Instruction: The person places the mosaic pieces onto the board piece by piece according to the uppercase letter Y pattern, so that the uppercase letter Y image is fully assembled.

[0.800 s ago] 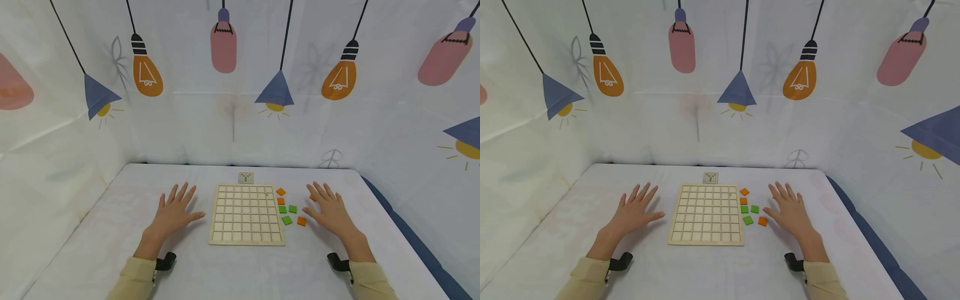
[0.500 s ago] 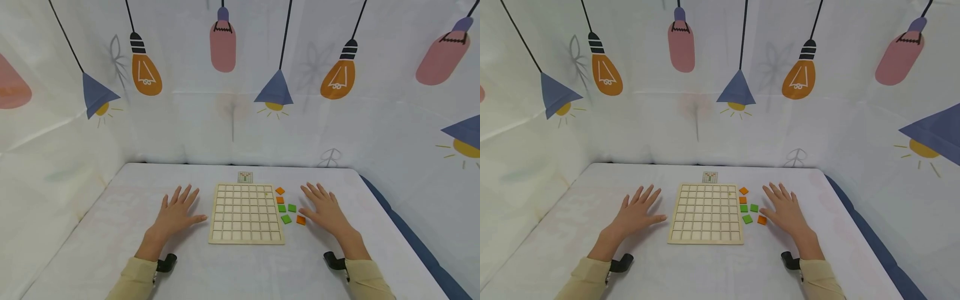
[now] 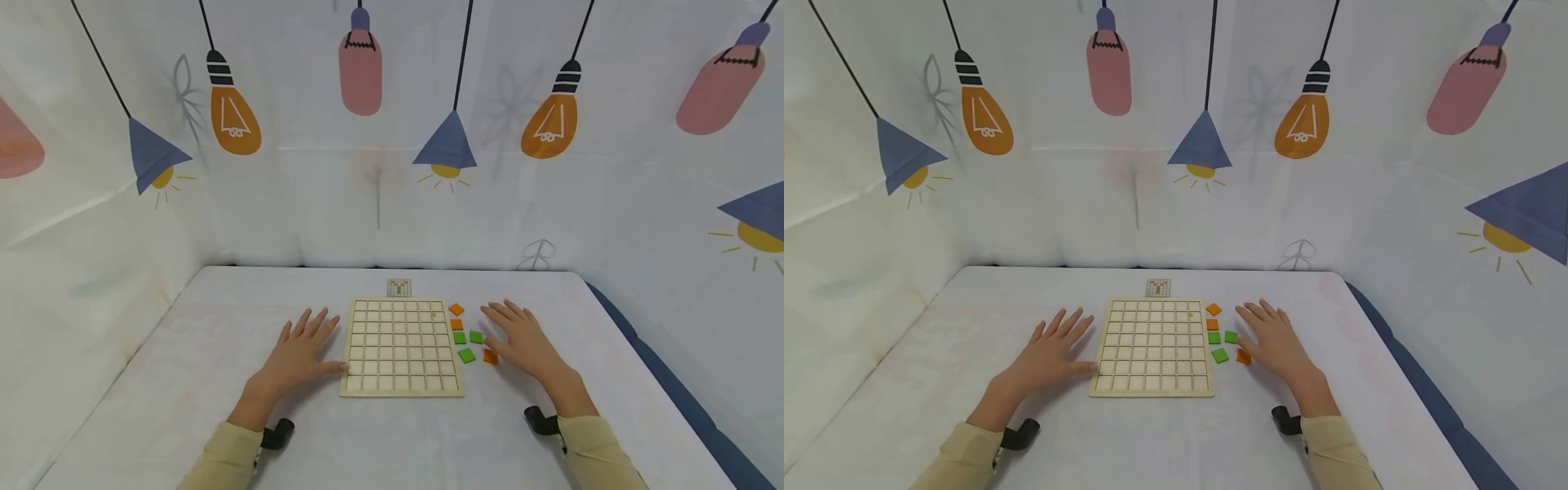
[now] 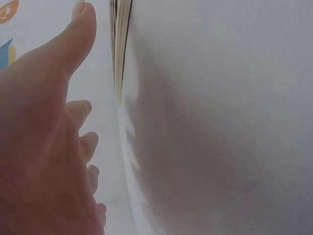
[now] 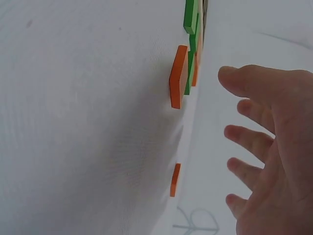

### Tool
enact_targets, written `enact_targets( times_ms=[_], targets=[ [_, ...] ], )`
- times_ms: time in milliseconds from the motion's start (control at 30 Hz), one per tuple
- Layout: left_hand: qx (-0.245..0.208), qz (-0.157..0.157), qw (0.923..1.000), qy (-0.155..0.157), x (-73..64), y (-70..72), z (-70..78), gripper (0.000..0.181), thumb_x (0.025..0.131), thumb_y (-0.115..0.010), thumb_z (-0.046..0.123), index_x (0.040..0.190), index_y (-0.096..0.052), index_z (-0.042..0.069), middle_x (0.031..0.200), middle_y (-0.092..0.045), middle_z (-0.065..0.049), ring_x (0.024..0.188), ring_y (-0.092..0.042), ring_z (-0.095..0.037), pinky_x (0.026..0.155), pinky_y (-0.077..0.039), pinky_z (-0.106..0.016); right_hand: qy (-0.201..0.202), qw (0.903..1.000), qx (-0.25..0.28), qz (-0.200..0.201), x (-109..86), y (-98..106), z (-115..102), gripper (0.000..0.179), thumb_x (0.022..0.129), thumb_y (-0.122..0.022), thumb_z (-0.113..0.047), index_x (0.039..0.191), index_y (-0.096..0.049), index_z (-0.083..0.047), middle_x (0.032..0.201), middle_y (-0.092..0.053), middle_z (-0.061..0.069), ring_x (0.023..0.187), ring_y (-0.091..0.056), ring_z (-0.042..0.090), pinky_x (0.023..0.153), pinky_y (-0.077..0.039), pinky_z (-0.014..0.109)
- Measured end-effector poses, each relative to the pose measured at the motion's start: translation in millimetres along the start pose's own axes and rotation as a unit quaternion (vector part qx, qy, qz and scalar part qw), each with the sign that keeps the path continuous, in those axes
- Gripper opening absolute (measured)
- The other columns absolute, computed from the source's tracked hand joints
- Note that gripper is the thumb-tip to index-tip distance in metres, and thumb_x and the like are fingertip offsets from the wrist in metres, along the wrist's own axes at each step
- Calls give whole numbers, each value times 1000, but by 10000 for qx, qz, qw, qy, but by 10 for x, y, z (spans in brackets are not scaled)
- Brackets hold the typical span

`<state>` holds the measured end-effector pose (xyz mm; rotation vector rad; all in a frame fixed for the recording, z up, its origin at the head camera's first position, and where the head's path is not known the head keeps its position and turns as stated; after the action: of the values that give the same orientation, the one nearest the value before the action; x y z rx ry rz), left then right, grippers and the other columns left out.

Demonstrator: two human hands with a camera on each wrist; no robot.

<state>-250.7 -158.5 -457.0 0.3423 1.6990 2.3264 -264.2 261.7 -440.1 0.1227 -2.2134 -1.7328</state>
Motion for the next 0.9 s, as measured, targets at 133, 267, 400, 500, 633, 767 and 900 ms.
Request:
enact_targets(
  times_ms=[133, 267, 400, 500, 633, 767, 900],
  targets=[
    [18, -7, 9999, -102, -31, 21, 72, 100, 80, -65, 72, 159, -28, 22, 167, -20, -9, 155, -10, -40, 119, -10, -69, 63, 9999, 134, -81, 28, 8, -42, 59, 91, -69, -27, 145, -51, -12, 150, -50, 16, 146, -30, 44, 117, -19, 69],
    [-168, -154, 9996, -163, -60, 37, 141, 101, 79, -68, 69, 158, -29, 21, 167, -21, -8, 155, -10, -39, 119, -9, -69, 104, 9997, 145, -192, 49, -24, -72, 57, 91, -69, -25, 144, -53, -11, 148, -51, 16, 145, -33, 43, 117, -20, 68],
    [-266, -381, 9988, -169, -80, 12, 169, 101, 78, -69, 70, 158, -29, 22, 167, -20, -6, 156, -8, -37, 120, -8, -68, 172, 9995, 51, -268, 73, -67, -100, 57, 90, -70, -26, 142, -55, -10, 145, -55, 15, 143, -37, 42, 117, -23, 65],
    [-238, -538, 9981, -173, -81, -32, 172, 103, 77, -67, 73, 159, -27, 24, 168, -18, -4, 156, -7, -35, 121, -8, -66, 248, 9994, 4, -255, 80, -79, -120, 55, 88, -72, -25, 138, -58, -8, 141, -58, 15, 140, -42, 42, 116, -28, 63],
    [-304, -657, 9972, -195, -73, -87, 171, 107, 74, -68, 76, 159, -27, 25, 168, -18, -2, 157, -6, -33, 122, -8, -65, 334, 9992, -10, -226, 88, -88, -139, 52, 87, -72, -23, 134, -61, -6, 137, -61, 15, 134, -48, 40, 114, -32, 61],
    [-344, -769, 9962, -224, -68, -121, 172, 109, 72, -69, 77, 159, -27, 26, 168, -19, -1, 157, -7, -33, 122, -9, -65, 329, 9991, -70, -275, 95, -116, -134, 50, 87, -72, -22, 134, -62, -5, 135, -63, 15, 131, -52, 38, 115, -32, 61],
    [-383, -874, 9951, -277, -67, -124, 185, 111, 70, -70, 77, 159, -28, 24, 168, -19, -1, 157, -7, -34, 122, -8, -65, 239, 9990, -65, -374, 99, -129, -132, 48, 87, -72, -20, 132, -63, -5, 132, -64, 14, 127, -54, 37, 111, -37, 59]
  ],
)
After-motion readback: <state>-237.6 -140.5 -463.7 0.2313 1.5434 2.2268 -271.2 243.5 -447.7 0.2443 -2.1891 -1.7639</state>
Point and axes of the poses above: each hand's wrist, its own x-axis towards the middle knuckle, its own y-axis out of the back of the hand, z = x × y, the point moved 4 cm from there along x, towards the middle knuckle
